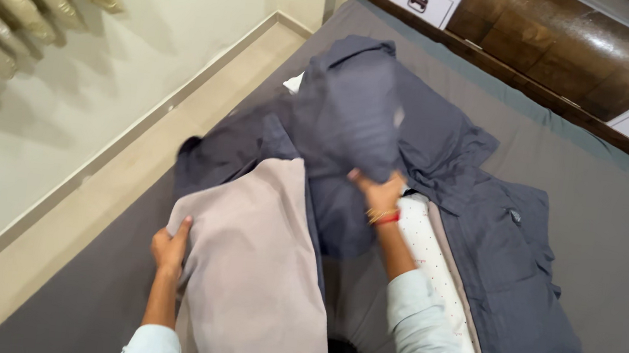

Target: The person smooths a bedsheet, opens a wooden wardrobe to retrieve a pillow and a pillowcase, and then pulls the pillowcase over the pillow.

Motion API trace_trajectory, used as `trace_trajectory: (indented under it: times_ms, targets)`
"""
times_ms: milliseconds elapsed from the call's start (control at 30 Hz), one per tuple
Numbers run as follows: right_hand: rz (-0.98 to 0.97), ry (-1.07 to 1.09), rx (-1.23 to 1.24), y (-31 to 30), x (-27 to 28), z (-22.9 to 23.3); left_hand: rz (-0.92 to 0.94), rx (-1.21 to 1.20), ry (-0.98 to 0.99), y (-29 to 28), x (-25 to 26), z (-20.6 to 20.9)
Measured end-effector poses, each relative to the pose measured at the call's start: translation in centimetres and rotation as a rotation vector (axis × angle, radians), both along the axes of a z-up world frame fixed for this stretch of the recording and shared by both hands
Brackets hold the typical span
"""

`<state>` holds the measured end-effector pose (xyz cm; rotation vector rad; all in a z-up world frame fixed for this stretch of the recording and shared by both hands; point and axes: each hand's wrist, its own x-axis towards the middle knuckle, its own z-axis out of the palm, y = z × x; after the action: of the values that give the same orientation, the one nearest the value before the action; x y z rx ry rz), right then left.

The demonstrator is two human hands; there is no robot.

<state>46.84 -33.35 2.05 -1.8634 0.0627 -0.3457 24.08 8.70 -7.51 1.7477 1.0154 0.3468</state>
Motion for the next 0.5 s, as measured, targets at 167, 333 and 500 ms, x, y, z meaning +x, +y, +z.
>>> trace_trajectory:
  times_ms: [167, 333, 500]
  targets:
    - [-0.188, -0.233, 0.055, -11.7, 4.8, 5.9, -0.151, -0.184, -0.056, -0.8, -1.0, -2.0]
    - [-0.608, 0.402, -0.432, -21.4, -0.3, 2.2, -0.362, -0.202, 0.288, -3.5, -7.0, -0.5]
    - [-0.296, 0.183, -0.487, -17.8, -13.4, -5.1, -0.45, -0.527, 0.42, -8.0, -13.9, 1.2]
